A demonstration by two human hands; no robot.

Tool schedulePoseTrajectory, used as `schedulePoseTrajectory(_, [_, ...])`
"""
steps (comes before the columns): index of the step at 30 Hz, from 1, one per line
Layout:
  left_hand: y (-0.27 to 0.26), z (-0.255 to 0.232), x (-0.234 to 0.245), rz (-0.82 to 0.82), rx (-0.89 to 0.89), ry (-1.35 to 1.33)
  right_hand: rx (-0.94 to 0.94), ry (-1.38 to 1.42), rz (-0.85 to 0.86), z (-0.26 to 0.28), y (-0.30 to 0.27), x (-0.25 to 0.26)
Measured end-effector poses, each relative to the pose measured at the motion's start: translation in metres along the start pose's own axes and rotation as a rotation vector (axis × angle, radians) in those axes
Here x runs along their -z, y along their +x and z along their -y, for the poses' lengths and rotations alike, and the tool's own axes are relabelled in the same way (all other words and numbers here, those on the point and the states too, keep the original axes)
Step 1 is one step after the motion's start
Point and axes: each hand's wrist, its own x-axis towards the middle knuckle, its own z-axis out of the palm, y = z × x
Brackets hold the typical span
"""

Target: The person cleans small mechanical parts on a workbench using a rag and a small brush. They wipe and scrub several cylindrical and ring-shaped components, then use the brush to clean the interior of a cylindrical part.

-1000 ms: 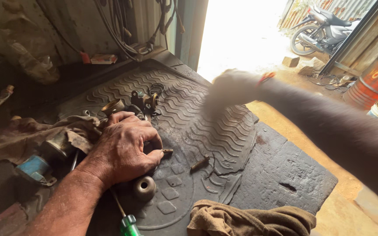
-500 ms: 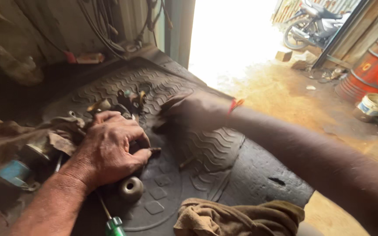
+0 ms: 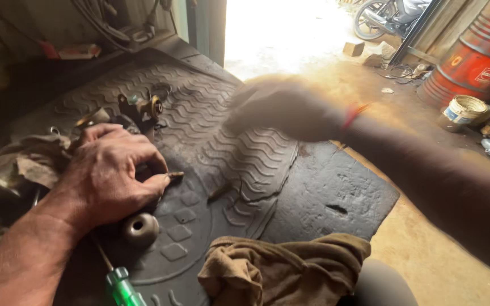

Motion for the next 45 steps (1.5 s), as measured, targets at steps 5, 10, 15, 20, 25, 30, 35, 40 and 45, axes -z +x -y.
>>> schedulePoseTrajectory(5, [0.001, -0.004, 0.005, 0.002, 0.016, -0.002, 0.180, -0.128, 0.088, 0.030, 0.026, -0.033])
schedulePoseTrajectory(10, [0.002, -0.007, 0.007, 0.066, 0.092, 0.021, -0.078, -0.039, 0.090, -0.021, -0.038, 0.006])
schedulePoseTrajectory(15, [0.001, -0.007, 0.003, 0.011, 0.019, 0.002, -0.349, -0.426, 0.083, -0.031, -0.063, 0.047])
schedulePoseTrajectory(20, [0.002, -0.007, 0.000, -0.027, -0.009, 0.021, -0.051, 0.063, 0.026, 0.049, -0.068, 0.011])
schedulePoseTrajectory(25, [0.003, -0.001, 0.001, -0.038, -0.038, 0.043, -0.275, 0.120, 0.131, 0.006, -0.079, 0.037])
schedulePoseTrajectory(30, [0.002, 0.000, -0.007, 0.013, 0.025, 0.051, -0.304, -0.202, 0.021, 0.009, -0.095, 0.043])
schedulePoseTrajectory(35, [0.002, 0.003, -0.005, -0.062, -0.087, 0.062, 0.021, 0.194, 0.052, 0.014, -0.064, 0.015])
schedulePoseTrajectory(40, [0.003, -0.009, 0.002, -0.141, -0.135, -0.020, -0.255, -0.287, -0.214, 0.016, -0.065, 0.008])
schedulePoseTrajectory(45, [0.010, -0.045, -0.003, 0.090, 0.054, -0.116, -0.209, -0.175, -0.213, 0.036, -0.054, -0.022])
